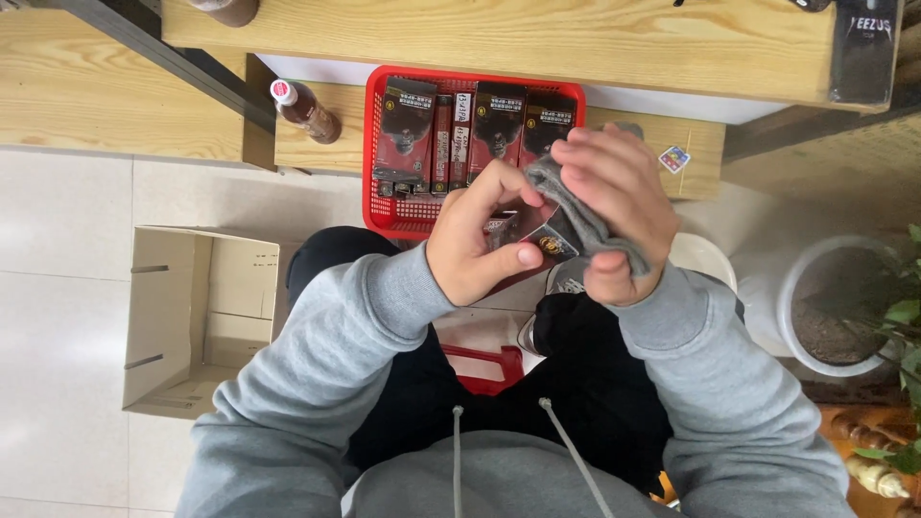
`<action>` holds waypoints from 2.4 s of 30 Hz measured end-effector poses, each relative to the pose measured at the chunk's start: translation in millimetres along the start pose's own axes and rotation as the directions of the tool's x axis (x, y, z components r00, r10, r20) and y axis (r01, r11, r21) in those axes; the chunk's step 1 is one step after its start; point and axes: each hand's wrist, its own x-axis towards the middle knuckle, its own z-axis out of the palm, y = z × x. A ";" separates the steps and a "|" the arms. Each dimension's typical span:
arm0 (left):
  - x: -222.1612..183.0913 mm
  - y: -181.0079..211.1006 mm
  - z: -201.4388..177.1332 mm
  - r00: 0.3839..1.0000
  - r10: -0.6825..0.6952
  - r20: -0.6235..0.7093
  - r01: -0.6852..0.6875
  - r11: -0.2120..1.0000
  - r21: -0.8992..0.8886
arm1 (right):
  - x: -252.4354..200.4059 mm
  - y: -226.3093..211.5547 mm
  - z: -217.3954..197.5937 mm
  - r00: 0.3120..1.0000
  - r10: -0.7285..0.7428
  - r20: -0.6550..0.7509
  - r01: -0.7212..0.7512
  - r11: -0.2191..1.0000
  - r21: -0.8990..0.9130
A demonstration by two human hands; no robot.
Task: Wiping and inspecting screen protector boxes with a cloth before organizing them in a basket.
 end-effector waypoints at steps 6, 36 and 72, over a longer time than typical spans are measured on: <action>1.2 -2.0 0.0 0.996 0.081 0.044 -0.070 0.976 -0.204 | 4.8 -4.1 5.4 0.950 0.278 -0.143 -0.246 0.948 0.202; 3.7 -72.4 -27.9 0.832 -0.480 -0.279 -0.044 0.443 -0.895 | -37.7 -39.7 49.1 0.979 0.196 0.062 -0.202 0.853 0.481; 63.6 -22.9 4.5 0.884 -0.146 -0.445 -0.081 0.888 -0.452 | -0.2 -4.0 33.8 0.929 0.359 -0.091 -0.285 0.850 0.442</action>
